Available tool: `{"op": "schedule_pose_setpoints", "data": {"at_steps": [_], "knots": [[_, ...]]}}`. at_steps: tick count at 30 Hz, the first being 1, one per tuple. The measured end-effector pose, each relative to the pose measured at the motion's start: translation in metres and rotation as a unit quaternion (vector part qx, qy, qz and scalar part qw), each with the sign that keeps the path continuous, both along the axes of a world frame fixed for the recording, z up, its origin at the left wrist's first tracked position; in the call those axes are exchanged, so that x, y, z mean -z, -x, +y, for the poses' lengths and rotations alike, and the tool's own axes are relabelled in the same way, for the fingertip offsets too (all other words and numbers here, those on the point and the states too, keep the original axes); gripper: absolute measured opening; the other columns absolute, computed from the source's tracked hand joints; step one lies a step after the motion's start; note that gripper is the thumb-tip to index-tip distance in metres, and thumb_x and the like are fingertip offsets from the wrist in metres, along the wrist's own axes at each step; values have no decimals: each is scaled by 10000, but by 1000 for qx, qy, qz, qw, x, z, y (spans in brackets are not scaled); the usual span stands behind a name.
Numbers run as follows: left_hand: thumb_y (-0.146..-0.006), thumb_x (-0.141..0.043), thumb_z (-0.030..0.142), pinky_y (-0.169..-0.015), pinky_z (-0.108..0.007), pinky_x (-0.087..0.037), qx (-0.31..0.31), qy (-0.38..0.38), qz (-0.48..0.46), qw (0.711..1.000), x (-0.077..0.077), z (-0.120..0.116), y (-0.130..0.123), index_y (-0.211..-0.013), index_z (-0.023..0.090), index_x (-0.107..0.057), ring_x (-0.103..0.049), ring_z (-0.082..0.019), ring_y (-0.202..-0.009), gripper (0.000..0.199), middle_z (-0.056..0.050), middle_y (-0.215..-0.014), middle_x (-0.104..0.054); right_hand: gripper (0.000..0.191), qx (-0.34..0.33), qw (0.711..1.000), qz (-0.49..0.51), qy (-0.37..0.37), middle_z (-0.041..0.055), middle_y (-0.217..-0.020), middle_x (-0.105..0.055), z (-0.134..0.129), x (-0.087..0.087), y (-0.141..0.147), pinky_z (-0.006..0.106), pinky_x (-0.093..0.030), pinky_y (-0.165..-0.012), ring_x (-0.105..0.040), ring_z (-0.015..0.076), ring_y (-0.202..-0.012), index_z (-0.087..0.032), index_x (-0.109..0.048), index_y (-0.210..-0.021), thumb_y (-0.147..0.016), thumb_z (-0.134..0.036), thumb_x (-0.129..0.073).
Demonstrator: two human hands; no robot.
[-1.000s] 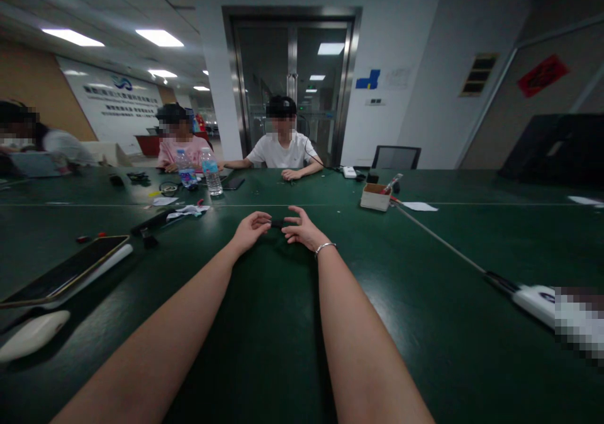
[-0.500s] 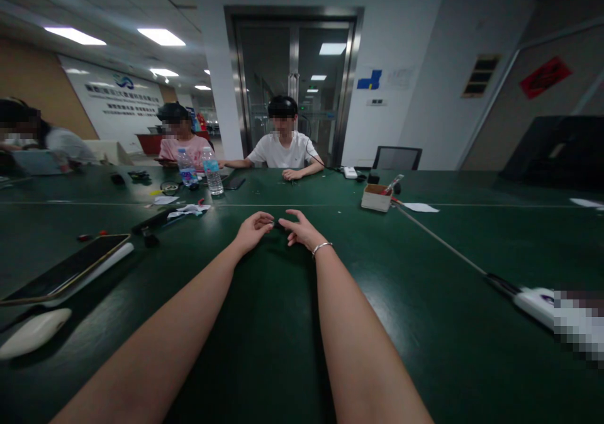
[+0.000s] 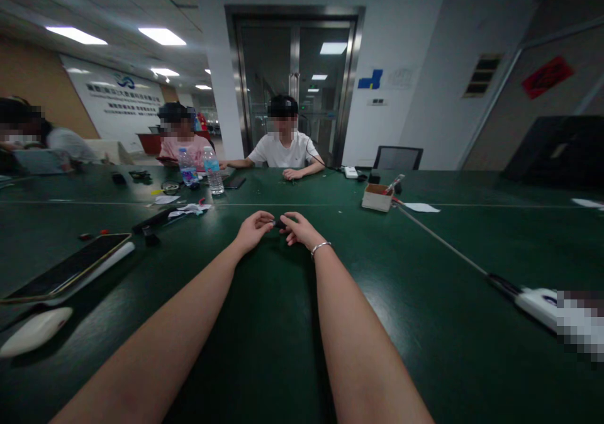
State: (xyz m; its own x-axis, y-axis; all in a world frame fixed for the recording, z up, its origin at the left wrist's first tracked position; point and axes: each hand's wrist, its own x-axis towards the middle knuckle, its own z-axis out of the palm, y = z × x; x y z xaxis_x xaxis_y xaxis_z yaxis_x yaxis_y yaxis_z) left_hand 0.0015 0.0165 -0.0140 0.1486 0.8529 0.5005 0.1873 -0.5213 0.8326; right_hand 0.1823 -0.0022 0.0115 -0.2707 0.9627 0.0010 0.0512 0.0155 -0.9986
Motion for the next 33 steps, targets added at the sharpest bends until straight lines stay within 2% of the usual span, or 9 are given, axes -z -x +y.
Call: {"op": "schedule_pose_setpoints", "data": {"at_steps": [3,7,11,16,19,22,24,30,33], "knots": [[-706,-640,195,-742,-295,-496,-2,-5,9,1000,0,0,-1,-891,172,-626,-604,-145,-777,187,-40,-830,-636,324,-16,1000,-5,-5,88,-842,-679,-1,-1,0,172,-450,-350,-513,54,-380,-166,-481,-1172,-878,-294,-525],[-708,-631,185,-736,-294,-493,-22,-10,14,1000,-2,-4,-1,-881,177,-632,-599,-144,-765,173,-41,-834,-639,708,-21,998,50,-36,45,-1146,-583,-9,-4,-6,197,-539,-467,-586,38,-496,-350,-347,-1293,-716,-105,-674],[-713,-624,179,-745,-302,-494,-23,-13,16,1000,-5,-9,-2,-879,174,-632,-602,-147,-767,167,-46,-843,-646,539,-6,999,32,-2,24,-894,-630,-8,-4,-3,213,-540,-459,-574,60,-454,-262,-392,-1263,-789,-271,-648],[-718,-622,185,-745,-299,-497,-15,-17,22,999,-6,-9,-3,-884,174,-633,-607,-151,-785,167,-49,-855,-652,366,-8,1000,-11,16,64,-647,-650,1,-1,3,182,-458,-361,-514,81,-377,-133,-484,-1120,-931,-428,-381],[-719,-616,180,-733,-301,-501,-22,-11,19,1000,-4,-5,-1,-888,176,-633,-609,-149,-768,170,-50,-862,-649,340,-21,1000,-2,-18,65,-833,-679,-1,-1,0,168,-453,-362,-522,60,-397,-199,-428,-1195,-872,-264,-517],[-717,-616,189,-703,-303,-510,-31,-2,0,1000,-1,-2,2,-893,171,-627,-608,-144,-729,177,-50,-851,-639,709,-17,998,36,-46,53,-1169,-576,-6,-2,-4,175,-499,-411,-565,33,-466,-341,-305,-1285,-713,-114,-658],[-713,-620,196,-694,-302,-514,-28,0,-12,1000,-1,0,2,-894,168,-622,-610,-143,-719,184,-51,-850,-635,762,-4,999,40,-36,54,-1180,-551,-7,-3,-5,188,-515,-424,-565,29,-466,-356,-282,-1302,-694,-121,-678],[-714,-623,220,-682,-282,-505,-7,3,-16,1000,-1,-1,-1,-889,169,-614,-613,-140,-719,183,-40,-804,-630,297,-11,1000,17,13,55,-759,-660,-2,-2,1,183,-488,-392,-534,66,-419,-164,-481,-1124,-880,-325,-533],[-738,-611,279,-633,-259,-484,-10,18,-16,1000,-1,-2,-1,-902,175,-607,-598,-131,-673,194,-26,-751,-623,175,-22,1000,19,10,58,-706,-663,-1,0,1,172,-484,-395,-530,64,-420,-127,-552,-971,-894,-280,-520]]}}
